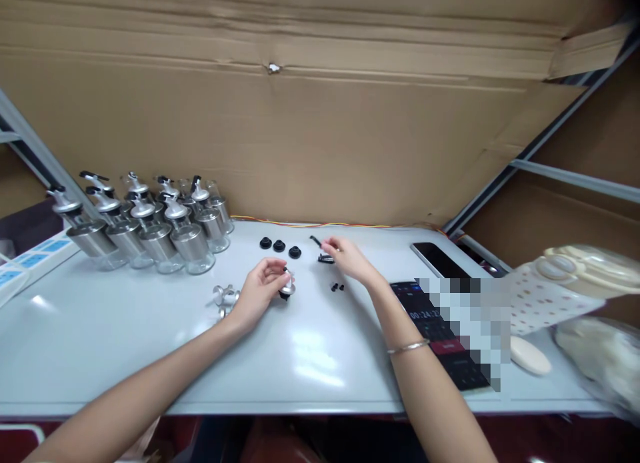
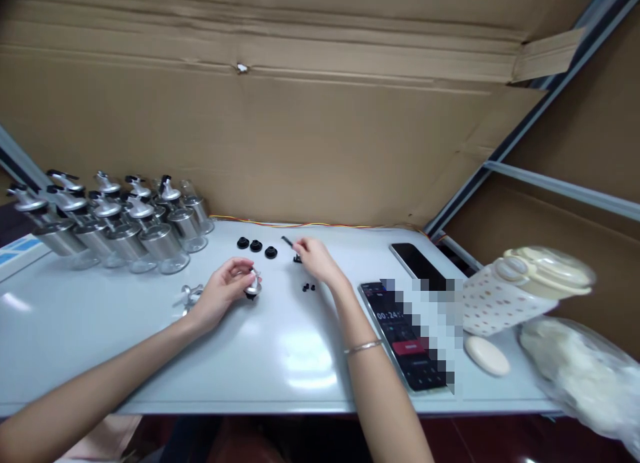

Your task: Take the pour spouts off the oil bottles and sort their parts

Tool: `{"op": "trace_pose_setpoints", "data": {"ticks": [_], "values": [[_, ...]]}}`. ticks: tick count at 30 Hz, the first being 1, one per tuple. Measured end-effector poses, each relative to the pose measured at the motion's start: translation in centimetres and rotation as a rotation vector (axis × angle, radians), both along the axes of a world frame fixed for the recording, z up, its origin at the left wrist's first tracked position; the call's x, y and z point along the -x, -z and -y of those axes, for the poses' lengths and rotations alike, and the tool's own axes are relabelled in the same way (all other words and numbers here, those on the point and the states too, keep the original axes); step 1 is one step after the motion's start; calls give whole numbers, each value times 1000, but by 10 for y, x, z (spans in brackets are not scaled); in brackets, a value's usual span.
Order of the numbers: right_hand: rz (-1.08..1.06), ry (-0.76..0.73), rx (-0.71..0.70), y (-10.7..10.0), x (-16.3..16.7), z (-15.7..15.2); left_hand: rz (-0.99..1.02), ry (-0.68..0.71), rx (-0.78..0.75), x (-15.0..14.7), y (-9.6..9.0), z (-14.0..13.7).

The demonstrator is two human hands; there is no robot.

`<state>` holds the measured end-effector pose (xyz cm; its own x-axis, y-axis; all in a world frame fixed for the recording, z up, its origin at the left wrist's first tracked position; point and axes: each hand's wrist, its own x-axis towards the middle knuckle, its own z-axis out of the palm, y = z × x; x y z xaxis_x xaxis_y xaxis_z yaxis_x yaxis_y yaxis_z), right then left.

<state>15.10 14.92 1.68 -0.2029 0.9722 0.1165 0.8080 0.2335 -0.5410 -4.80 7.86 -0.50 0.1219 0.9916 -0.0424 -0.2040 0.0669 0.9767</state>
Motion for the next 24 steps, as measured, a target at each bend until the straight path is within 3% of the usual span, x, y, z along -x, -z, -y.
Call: {"op": "trace_pose_setpoints", "data": {"ticks": [2,5,8,19,24], "values": [[-133,-152,114,-5,9,11,-1,-24,-95,0,1,-1],[-537,-374,409,-8,20,24,-11,-33,-183,0,2,-1],[-699,-447,553,-8,22,29,-34,-43,-210,0,3,-1],[-686,-512,681,3,16,28,-181,-33,-307,1,0,2],[-730,-535,701,4,17,29,-105,-41,-228,1,-1,0]]}}
